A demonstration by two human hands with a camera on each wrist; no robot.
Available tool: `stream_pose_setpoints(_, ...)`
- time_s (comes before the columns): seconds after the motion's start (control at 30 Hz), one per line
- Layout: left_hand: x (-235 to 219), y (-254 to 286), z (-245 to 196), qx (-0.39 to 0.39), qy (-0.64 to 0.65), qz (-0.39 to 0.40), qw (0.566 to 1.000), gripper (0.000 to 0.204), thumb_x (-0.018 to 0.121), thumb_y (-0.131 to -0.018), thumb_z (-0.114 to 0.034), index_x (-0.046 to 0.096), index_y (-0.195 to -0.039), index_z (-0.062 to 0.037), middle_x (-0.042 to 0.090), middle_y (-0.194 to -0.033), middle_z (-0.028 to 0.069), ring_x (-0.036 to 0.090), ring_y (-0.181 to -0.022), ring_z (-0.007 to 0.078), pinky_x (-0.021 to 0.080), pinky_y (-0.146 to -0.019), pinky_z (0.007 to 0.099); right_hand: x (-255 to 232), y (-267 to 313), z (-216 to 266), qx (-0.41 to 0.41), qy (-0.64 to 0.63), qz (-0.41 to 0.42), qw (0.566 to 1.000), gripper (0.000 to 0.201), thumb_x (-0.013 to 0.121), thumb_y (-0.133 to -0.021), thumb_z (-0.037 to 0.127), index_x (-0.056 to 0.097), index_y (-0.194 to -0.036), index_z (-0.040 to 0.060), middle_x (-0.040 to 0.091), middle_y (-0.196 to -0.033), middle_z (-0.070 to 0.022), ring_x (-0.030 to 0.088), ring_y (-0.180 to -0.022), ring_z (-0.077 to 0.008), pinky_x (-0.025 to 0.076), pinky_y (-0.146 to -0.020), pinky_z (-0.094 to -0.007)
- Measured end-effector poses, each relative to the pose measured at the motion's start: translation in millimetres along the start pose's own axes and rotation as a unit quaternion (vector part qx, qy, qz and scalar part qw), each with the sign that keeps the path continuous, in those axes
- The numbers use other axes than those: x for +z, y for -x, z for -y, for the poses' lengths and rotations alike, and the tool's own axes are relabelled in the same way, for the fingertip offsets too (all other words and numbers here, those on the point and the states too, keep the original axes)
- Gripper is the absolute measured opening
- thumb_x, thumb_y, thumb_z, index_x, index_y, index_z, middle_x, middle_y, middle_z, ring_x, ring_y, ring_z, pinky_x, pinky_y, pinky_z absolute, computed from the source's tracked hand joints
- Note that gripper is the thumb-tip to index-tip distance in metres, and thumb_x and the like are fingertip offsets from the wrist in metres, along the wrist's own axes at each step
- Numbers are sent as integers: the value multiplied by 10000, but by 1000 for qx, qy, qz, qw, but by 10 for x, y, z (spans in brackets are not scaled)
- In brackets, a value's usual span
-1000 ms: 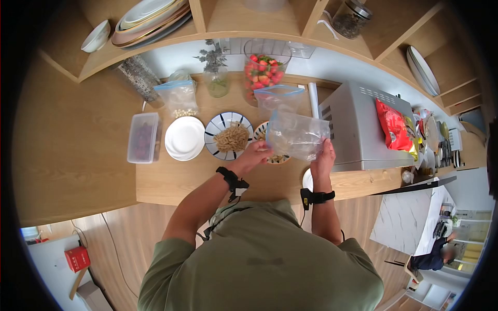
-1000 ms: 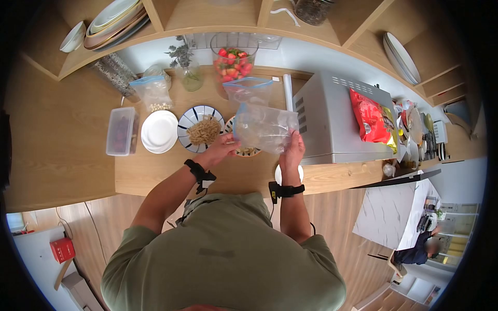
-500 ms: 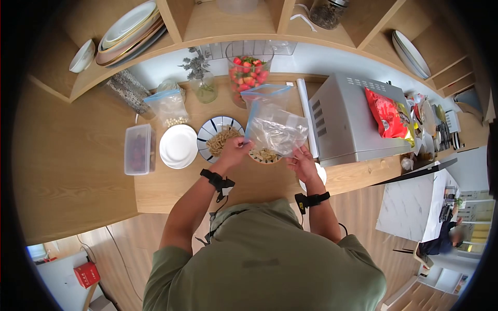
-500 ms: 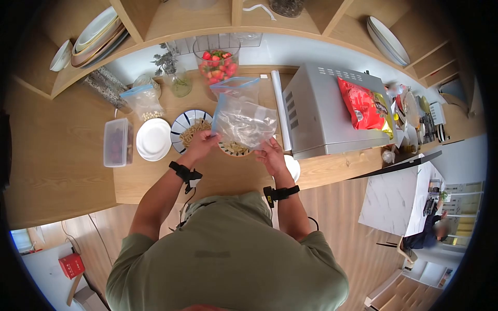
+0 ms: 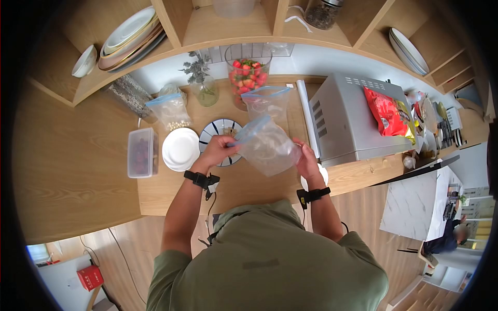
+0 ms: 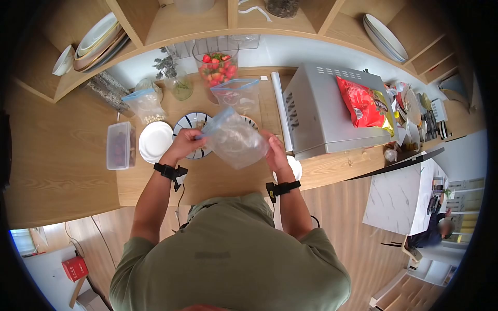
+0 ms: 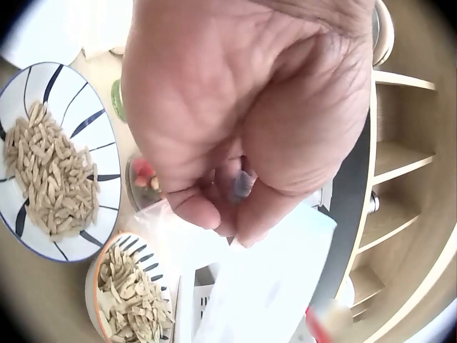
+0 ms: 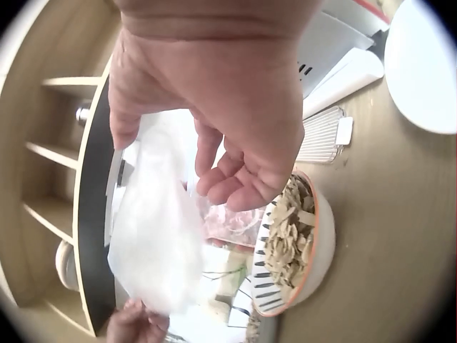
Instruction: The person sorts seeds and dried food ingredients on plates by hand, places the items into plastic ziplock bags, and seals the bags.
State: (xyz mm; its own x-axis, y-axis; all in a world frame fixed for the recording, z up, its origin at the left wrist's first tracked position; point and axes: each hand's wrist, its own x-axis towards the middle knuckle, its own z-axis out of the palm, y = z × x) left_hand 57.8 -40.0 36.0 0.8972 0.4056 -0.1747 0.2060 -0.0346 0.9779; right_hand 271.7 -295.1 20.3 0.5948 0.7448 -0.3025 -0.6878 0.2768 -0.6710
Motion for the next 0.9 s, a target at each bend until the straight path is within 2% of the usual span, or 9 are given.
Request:
stream_pose_setpoints(0.07,9,48,-117,31,32,-10,999,96,714,-861,-81,713,-920,-6,669,-780,-17,583,-687,40,472,-599,203,-226,-192,-9,-9,65,123,990,286,549,-986,201,601,-1195,13,686,-1006,-58,648,-882,-137,527,-813,-270)
stream_pose_setpoints(0.13,-36,105,-212,27,39,-11,999,88,713,-859,-71,712,-921,-8,674,-790,-14,591,-694,41,477,-605,202,-173,-194,-77,-8,119,80,990,283,574,-975,187,604,-1192,9,684,-1036,-63,645,-927,-133,526,-838,-280)
stream_pose_setpoints(0.3,-167,197,-231,-19,82,-49,995,75,705,-855,-35,707,-928,-16,685,-826,-6,599,-715,37,489,-630,202,48,-77,-69,-46,231,154,960,228,666,-889,37,653,-1116,26,683,-974,-30,634,-855,-86,516,-762,-231)
stream_pose_setpoints(0.4,-224,252,-260,9,135,-54,989,68,694,-857,-13,702,-924,-24,687,-831,-6,598,-711,31,487,-638,197,-74,-101,-73,2,327,146,934,153,693,-864,23,692,-1017,24,692,-885,-6,618,-775,-70,502,-710,-219)
stream_pose_setpoints(0.53,-304,262,-223,56,110,-79,989,138,664,-846,52,677,-961,-24,681,-854,-13,601,-724,36,486,-647,194,-150,-182,-101,-24,291,117,949,78,713,-848,33,701,-925,27,671,-800,21,596,-722,-62,482,-659,-220)
stream_pose_setpoints(0.6,-291,310,-315,60,110,-85,988,181,650,-842,75,664,-993,-23,679,-872,-13,604,-739,39,486,-656,193,-83,-173,-51,36,452,171,875,91,730,-832,38,694,-915,39,653,-776,31,585,-726,-54,477,-652,-220)
stream_pose_setpoints(0.63,-235,334,-418,66,131,-94,985,226,638,-839,89,648,-1036,-21,677,-891,-11,605,-760,39,485,-667,192,28,-152,16,34,452,173,875,91,730,-832,38,694,-915,39,653,-776,31,585,-726,-54,477,-652,-220)
stream_pose_setpoints(0.7,-193,381,-453,71,152,-102,980,271,627,-837,103,631,-1078,-20,675,-910,-8,606,-780,38,484,-678,192,300,-96,131,15,527,266,807,195,762,-816,90,714,-1001,47,665,-815,30,577,-729,-47,479,-642,-210)
stream_pose_setpoints(0.9,-164,453,-405,27,90,-66,993,289,590,-839,112,626,-1098,-12,662,-884,-8,585,-739,39,469,-640,202,612,-242,-37,-5,340,234,911,354,754,-797,45,664,-1140,38,670,-954,-5,603,-791,-63,507,-694,-228)
